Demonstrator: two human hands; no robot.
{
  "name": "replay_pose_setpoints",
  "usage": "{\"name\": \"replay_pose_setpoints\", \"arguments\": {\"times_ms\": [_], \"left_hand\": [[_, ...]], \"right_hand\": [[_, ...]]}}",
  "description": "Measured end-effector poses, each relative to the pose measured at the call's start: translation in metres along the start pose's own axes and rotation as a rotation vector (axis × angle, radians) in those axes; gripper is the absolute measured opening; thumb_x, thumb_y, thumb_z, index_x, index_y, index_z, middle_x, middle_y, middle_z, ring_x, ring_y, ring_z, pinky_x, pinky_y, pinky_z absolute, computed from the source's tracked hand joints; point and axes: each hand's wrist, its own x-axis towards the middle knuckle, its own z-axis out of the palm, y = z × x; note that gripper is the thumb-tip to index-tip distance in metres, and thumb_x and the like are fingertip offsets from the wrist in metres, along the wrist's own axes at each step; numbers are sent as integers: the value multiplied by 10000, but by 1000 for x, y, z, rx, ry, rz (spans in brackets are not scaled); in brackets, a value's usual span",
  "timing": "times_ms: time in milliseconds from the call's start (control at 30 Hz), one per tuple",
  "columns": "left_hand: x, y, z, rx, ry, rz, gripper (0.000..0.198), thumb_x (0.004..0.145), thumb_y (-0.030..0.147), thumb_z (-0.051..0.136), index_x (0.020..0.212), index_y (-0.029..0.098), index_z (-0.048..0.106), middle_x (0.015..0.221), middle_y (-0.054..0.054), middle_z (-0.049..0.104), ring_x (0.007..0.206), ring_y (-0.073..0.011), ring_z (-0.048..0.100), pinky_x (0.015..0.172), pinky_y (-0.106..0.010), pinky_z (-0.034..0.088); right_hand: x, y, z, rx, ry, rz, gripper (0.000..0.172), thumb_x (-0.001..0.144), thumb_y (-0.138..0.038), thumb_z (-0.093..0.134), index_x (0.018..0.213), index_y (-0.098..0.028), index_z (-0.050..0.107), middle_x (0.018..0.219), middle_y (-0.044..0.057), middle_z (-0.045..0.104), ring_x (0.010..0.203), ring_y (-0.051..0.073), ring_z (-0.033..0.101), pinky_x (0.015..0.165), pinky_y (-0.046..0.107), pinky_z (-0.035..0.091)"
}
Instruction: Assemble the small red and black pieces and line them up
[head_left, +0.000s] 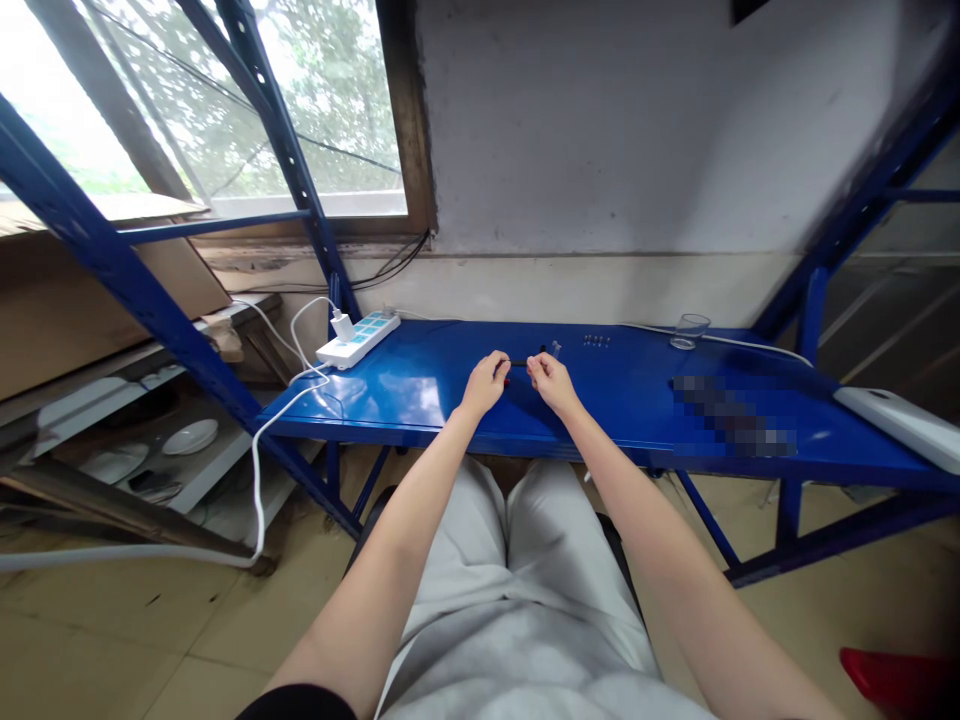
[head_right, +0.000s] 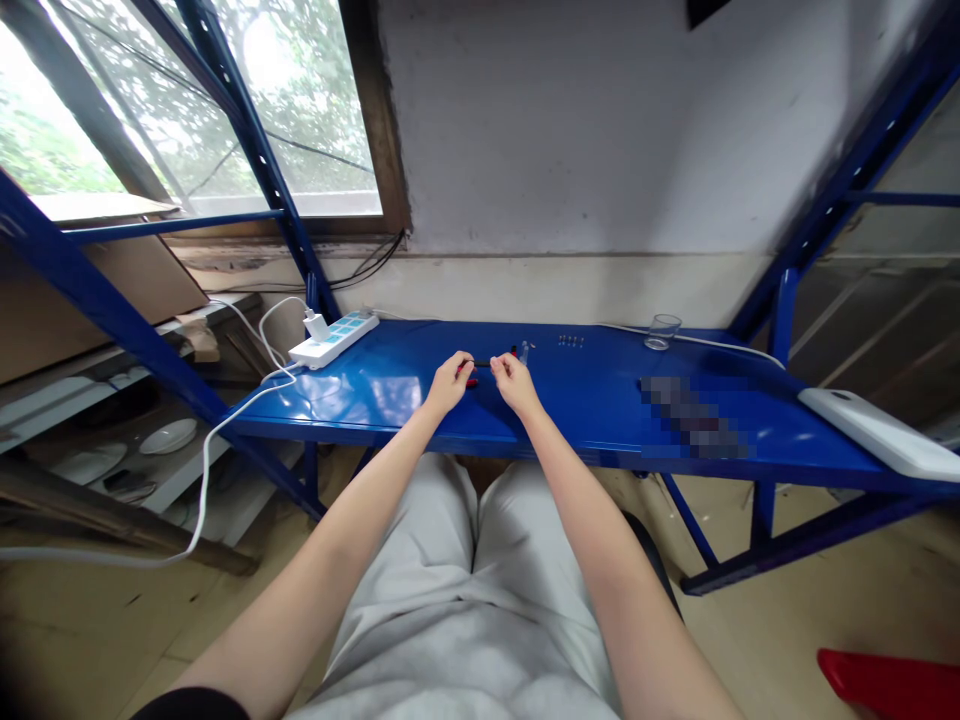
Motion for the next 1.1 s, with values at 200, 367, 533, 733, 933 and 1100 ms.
{"name": "replay_pose_setpoints", "arguments": {"times_ms": [200,367,533,733,933,1100], "left_hand": [[1,-3,2,30,12,-6,302,907,364,293,793,179,502,768,-43,542,747,-143,519,721,-271,409],[0,-8,6,51,45,-31,333,915,357,262,728,176,471,731,-45,516,706,-144,509,702,-289,409],[1,-12,7,71,58,-53,345,916,345,257,694,179,464,714,-42,518,690,-140,500,694,-287,399],[3,-12,5,37,43,-108,355,911,343,267,651,180,447,665,-33,517,652,-135,497,663,-277,383],[2,-10,2,-16,25,-178,411,897,411,286,604,171,445,620,-9,508,603,-110,471,629,-251,364],[1,-7,-2,-140,48,-165,354,853,456,386,721,163,536,723,-12,561,663,-104,505,652,-230,386]], "right_hand": [[2,4,2,-2,-5,-8,398,786,-575,456,646,-203,431,531,-32,397,461,90,362,459,239,307],[2,7,4,-47,-27,-20,396,792,-576,441,650,-207,430,551,-22,426,487,102,384,481,245,328],[0,5,4,-127,-43,-39,389,807,-569,416,672,-206,445,563,-18,452,494,110,401,500,252,330],[-2,1,4,-171,-51,-50,383,815,-562,402,678,-208,445,560,-16,455,502,117,409,511,256,330],[-2,3,5,-166,-61,-47,384,812,-567,407,680,-208,445,542,-25,443,491,115,404,508,256,332],[0,7,2,-107,-26,-35,387,802,-578,416,688,-208,443,577,-19,451,505,112,409,503,250,337]]}}
